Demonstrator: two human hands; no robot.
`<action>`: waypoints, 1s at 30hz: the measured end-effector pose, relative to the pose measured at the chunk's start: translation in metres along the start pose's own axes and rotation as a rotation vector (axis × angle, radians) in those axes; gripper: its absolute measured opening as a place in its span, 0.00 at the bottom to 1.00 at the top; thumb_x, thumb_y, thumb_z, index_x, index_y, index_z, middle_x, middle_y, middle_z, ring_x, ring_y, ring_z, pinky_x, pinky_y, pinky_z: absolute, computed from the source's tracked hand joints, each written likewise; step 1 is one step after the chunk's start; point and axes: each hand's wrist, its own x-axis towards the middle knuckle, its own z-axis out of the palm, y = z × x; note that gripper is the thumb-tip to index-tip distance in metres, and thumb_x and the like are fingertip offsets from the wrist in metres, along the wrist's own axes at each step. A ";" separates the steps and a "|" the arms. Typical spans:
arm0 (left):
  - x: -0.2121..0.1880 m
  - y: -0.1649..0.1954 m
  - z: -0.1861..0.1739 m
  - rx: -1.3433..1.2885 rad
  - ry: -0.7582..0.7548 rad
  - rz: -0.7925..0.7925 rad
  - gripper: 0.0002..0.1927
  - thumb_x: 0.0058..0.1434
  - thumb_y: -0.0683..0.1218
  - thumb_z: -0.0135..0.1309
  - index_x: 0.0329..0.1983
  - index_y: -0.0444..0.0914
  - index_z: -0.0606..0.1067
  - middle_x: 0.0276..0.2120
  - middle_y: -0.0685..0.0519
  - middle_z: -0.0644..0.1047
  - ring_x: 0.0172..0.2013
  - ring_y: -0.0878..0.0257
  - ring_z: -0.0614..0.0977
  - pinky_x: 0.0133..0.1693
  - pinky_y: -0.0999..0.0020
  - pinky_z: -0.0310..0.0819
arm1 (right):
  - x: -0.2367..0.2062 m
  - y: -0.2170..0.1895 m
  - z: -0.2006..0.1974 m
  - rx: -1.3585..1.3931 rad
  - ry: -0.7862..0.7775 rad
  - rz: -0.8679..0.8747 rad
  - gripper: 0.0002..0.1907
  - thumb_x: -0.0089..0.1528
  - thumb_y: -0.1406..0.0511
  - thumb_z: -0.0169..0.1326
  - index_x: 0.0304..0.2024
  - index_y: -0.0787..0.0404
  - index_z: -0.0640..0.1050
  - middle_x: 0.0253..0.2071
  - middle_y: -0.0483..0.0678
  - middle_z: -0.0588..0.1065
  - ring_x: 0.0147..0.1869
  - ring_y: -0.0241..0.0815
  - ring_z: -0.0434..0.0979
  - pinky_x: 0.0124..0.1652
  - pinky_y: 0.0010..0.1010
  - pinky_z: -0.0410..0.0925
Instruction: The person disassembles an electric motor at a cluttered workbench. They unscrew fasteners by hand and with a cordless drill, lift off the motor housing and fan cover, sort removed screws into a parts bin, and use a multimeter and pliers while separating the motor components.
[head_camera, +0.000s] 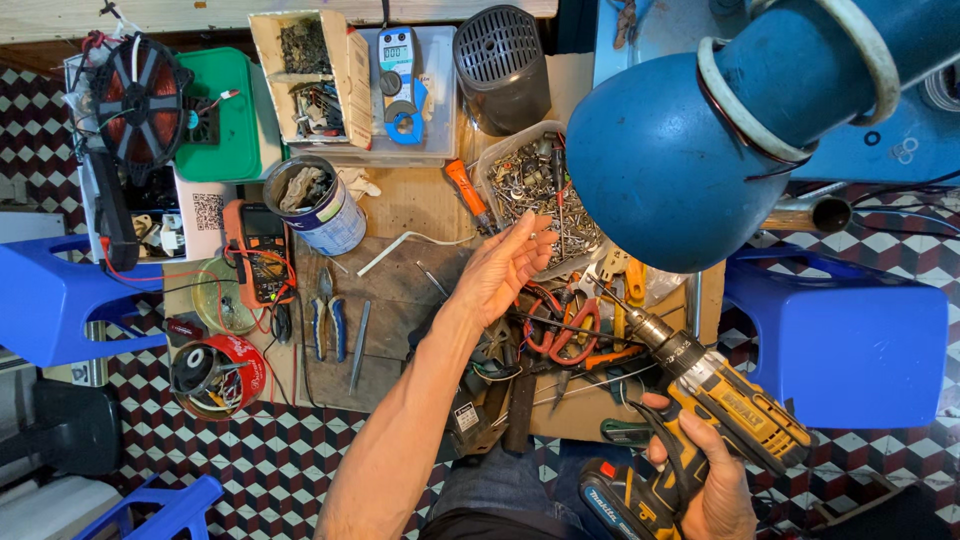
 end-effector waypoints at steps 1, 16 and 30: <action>0.001 -0.001 0.000 0.005 0.002 -0.003 0.28 0.64 0.57 0.60 0.58 0.32 0.75 0.46 0.47 0.80 0.41 0.67 0.81 0.44 0.74 0.80 | 0.000 -0.001 0.002 0.004 -0.007 0.001 0.27 0.63 0.69 0.53 0.66 0.57 0.69 0.49 0.61 0.79 0.29 0.40 0.79 0.26 0.27 0.76; -0.002 -0.021 0.019 0.120 0.131 0.022 0.27 0.61 0.59 0.62 0.54 0.35 0.76 0.47 0.48 0.82 0.44 0.65 0.82 0.49 0.69 0.79 | 0.009 -0.005 0.051 -0.012 -0.126 -0.035 0.24 0.63 0.69 0.53 0.62 0.66 0.70 0.49 0.64 0.79 0.29 0.41 0.78 0.27 0.28 0.75; -0.002 -0.024 0.012 0.065 0.165 0.046 0.27 0.60 0.58 0.62 0.53 0.35 0.76 0.47 0.49 0.82 0.42 0.67 0.81 0.47 0.71 0.79 | 0.008 -0.001 0.047 -0.040 -0.120 -0.022 0.24 0.63 0.68 0.53 0.62 0.68 0.69 0.49 0.64 0.79 0.30 0.40 0.78 0.27 0.28 0.75</action>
